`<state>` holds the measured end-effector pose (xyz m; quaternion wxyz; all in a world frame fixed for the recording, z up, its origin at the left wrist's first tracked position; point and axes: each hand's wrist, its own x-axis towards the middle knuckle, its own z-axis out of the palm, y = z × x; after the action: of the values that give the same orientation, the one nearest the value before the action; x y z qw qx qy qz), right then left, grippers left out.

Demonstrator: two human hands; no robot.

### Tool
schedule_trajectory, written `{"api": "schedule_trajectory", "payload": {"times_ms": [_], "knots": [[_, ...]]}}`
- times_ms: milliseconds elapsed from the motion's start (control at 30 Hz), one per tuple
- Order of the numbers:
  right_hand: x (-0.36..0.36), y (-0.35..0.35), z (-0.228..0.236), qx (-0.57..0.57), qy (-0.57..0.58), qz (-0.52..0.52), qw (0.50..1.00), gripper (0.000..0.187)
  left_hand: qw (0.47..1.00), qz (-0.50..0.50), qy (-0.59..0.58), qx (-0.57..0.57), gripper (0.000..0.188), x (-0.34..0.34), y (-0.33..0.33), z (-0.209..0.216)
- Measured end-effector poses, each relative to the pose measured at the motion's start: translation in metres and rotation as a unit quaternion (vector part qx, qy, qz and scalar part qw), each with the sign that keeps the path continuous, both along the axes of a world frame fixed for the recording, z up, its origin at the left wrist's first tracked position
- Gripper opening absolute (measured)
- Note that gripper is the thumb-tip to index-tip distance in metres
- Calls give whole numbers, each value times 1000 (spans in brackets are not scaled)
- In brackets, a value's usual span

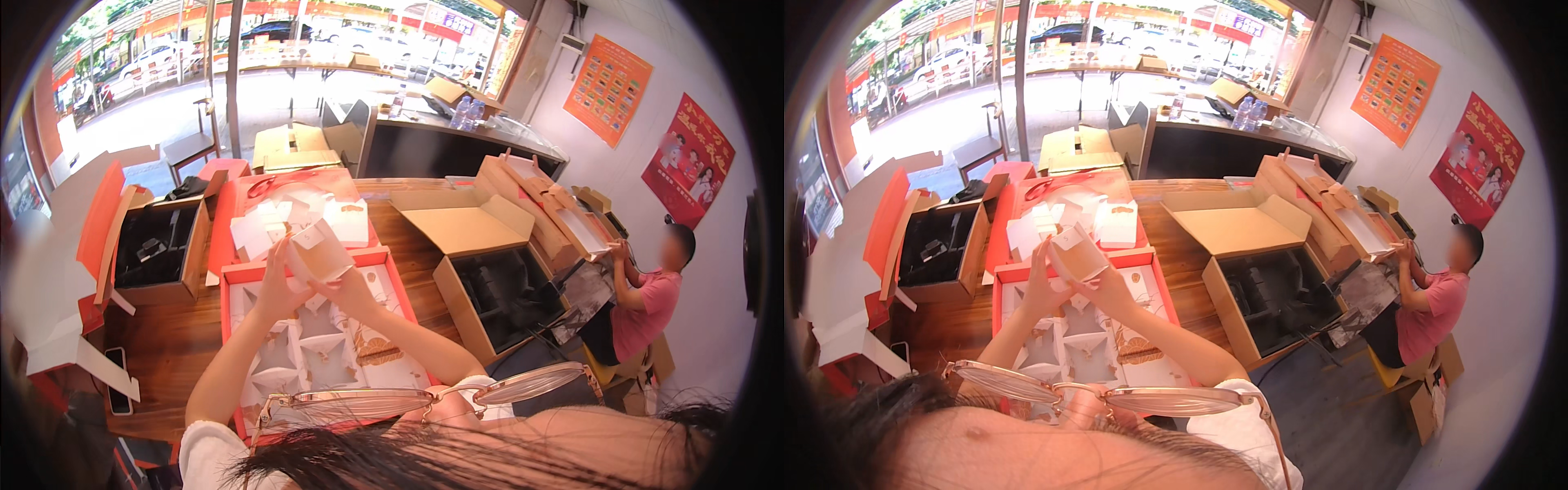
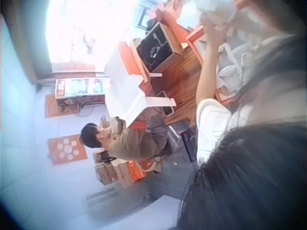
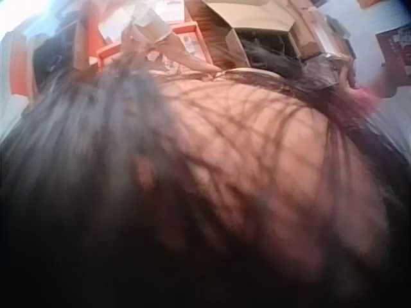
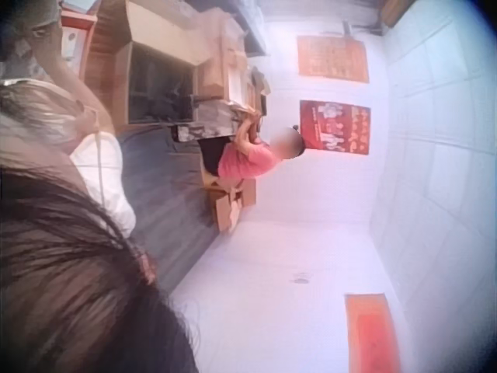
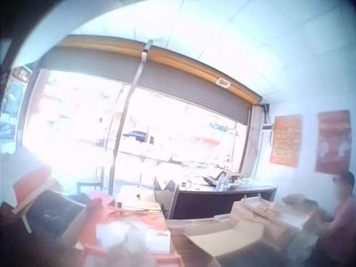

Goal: The person assembles small white paper boxes by folding the flaps and tucking them into place. They handle the boxes one at a time, picking them up from a larger red box and placing the finished boxes back inside.

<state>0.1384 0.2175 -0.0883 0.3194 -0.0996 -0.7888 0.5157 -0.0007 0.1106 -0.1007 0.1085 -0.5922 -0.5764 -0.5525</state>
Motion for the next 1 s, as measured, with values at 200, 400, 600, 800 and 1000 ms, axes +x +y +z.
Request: {"api": "schedule_trajectory", "payload": {"times_ms": [200, 400, 600, 800, 1000], "knots": [[-2, 5, -5, -28, -13, -42, 999, 59, 998, -30, -37, -40, 75, -9, -8, -3], [2, -2, 7, 196, -7, -77, 978, 54, 995, 39, -77, -46, 57, -5, -12, 5], [2, 2, 5, 216, 16, -64, 974, 56, 973, -42, -225, 35, 30, -8, -8, 10], [-1, 4, 1, 114, 40, -26, 992, 52, 957, -18, -290, 14, 42, -27, -15, -1], [2, 5, 3, 51, 22, -23, 998, 50, 931, -39, -362, -39, 42, -33, -18, -6]]}}
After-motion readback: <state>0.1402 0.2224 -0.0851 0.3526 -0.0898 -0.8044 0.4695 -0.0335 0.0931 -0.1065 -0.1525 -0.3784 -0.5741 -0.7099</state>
